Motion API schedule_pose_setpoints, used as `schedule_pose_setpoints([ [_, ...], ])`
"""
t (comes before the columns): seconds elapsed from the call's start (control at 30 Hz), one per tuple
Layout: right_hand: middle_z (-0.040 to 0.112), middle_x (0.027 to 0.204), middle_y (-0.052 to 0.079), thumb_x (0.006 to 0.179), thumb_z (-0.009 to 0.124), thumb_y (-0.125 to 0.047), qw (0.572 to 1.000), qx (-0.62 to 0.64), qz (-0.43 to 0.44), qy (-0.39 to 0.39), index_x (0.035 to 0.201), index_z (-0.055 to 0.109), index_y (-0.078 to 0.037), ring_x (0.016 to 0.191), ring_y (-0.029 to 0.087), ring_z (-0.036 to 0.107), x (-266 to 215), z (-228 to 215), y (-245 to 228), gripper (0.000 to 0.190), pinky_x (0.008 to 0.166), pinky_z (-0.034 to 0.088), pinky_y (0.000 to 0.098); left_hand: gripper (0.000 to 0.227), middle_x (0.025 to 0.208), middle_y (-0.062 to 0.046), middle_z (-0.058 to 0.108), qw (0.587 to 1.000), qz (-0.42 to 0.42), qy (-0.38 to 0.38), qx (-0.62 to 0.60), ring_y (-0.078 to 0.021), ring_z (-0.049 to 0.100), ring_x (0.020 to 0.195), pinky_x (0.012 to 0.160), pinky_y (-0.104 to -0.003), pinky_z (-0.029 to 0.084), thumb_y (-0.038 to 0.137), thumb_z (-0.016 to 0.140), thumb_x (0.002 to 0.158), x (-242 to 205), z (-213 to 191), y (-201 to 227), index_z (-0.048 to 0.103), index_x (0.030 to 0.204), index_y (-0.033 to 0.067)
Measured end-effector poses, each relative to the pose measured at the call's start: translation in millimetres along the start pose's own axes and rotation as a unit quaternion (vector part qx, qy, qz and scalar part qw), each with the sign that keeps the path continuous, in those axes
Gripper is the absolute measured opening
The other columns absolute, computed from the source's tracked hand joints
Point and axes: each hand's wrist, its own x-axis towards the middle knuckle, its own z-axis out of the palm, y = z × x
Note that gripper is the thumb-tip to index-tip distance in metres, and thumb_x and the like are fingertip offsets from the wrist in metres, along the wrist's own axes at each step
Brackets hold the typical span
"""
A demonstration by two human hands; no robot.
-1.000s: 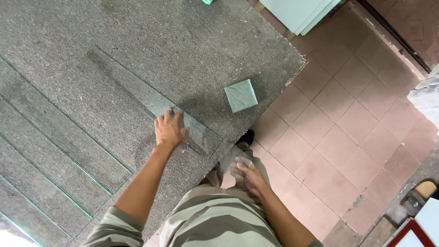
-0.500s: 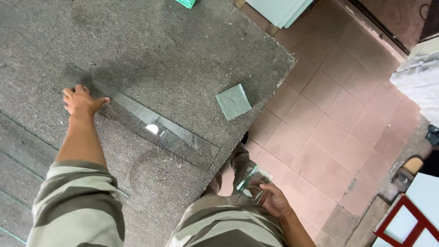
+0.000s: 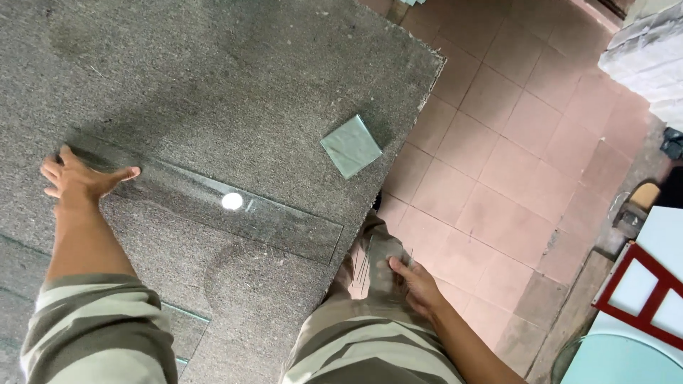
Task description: The person is picking up small, rectangular glass panes from a workbench and stacking them into a neat pile.
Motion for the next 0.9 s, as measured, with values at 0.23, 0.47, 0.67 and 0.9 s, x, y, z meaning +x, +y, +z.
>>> schedule_pose_setpoints([
  [0.23,0.084,0.111,0.016,0.1,0.079,-0.018,0.997,0.031,-0.029,0.062,0.123,0.08,-0.004,0.091,0.027,0.079,18,17,10,0.027,0.073,0.067,0.0408,0.141,0.166,-0.033,0.011,0.996,0.08,0.047,0.002,-0.0578,0.011,0.164,0.137,-0.061,0.007,0.056,0.096,0.07,-3,67,-13,0.009,0.171,0.011],
  [0.47,0.079,0.113,0.014,0.102,0.076,-0.019,0.994,0.004,-0.077,0.081,0.126,0.07,-0.009,0.1,0.028,0.075,30,9,28,0.027,0.091,0.065,0.0413,0.155,0.176,-0.029,-0.002,0.993,0.083,0.046,0.066,-0.048,0.001,0.167,0.139,-0.06,0.008,0.076,0.084,0.069,-14,115,-16,-0.008,0.178,0.0146],
  [0.67,0.076,0.136,0.019,0.101,0.074,-0.015,0.997,0.042,-0.039,0.051,0.135,0.068,-0.009,0.12,0.033,0.074,31,20,33,0.035,0.106,0.063,0.0458,0.155,0.175,-0.032,-0.001,0.991,0.075,0.036,0.101,-0.0528,0.003,0.167,0.139,-0.063,0.011,0.078,0.082,0.071,-7,119,-13,-0.012,0.177,0.0156],
  [0.9,0.083,0.116,0.023,0.102,0.076,-0.015,0.99,0.117,-0.009,-0.071,0.122,0.069,-0.008,0.103,0.033,0.081,73,-14,59,0.023,0.093,0.066,0.0463,0.158,0.176,-0.036,-0.007,0.985,0.065,0.029,0.155,-0.0525,-0.002,0.168,0.139,-0.062,0.011,0.09,0.071,0.069,5,126,-15,-0.018,0.176,0.0154],
])
